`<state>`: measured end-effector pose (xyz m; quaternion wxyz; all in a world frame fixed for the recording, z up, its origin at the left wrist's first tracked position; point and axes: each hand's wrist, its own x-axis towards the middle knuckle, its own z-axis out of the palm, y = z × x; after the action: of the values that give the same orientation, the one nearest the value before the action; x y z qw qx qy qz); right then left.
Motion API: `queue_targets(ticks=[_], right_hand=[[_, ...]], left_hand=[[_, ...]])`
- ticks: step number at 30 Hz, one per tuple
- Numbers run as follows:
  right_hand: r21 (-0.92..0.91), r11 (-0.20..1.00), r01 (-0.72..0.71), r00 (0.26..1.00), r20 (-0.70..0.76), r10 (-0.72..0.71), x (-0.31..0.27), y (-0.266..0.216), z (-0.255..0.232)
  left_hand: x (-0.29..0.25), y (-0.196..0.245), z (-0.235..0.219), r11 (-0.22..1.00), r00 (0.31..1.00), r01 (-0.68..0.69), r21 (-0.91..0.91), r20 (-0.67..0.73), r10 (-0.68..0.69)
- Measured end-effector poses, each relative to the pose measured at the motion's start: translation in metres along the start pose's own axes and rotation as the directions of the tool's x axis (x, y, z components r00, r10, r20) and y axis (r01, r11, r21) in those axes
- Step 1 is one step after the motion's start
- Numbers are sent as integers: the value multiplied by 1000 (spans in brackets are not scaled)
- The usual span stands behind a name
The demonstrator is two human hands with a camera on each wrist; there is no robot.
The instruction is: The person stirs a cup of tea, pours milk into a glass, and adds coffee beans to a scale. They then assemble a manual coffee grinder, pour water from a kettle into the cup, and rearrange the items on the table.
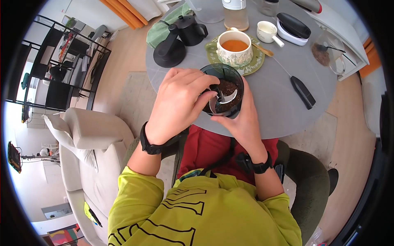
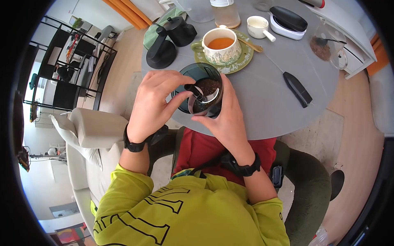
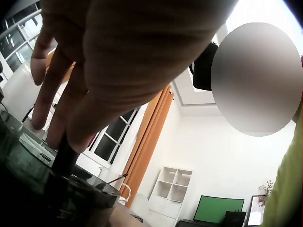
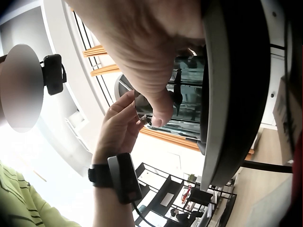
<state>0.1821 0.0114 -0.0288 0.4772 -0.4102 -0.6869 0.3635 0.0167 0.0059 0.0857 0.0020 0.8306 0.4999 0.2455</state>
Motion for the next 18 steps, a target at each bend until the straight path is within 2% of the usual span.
queue_targets(ticks=[7, 13, 15, 18], right_hand=[[2, 999, 39, 999, 0, -39, 1, 1, -1], [5, 1000, 21, 1000, 8, -21, 0, 0, -2], [13, 1000, 10, 1000, 14, -10, 0, 0, -2], [5, 1000, 15, 1000, 14, -15, 1, 1, -2]], left_hand=[[1, -6, 4, 998, 999, 52, 29, -1, -52], [3, -7, 14, 999, 1000, -4, 34, 24, 3], [2, -6, 14, 996, 994, 67, 55, 76, -72], [1, -6, 14, 995, 992, 79, 69, 90, -85]])
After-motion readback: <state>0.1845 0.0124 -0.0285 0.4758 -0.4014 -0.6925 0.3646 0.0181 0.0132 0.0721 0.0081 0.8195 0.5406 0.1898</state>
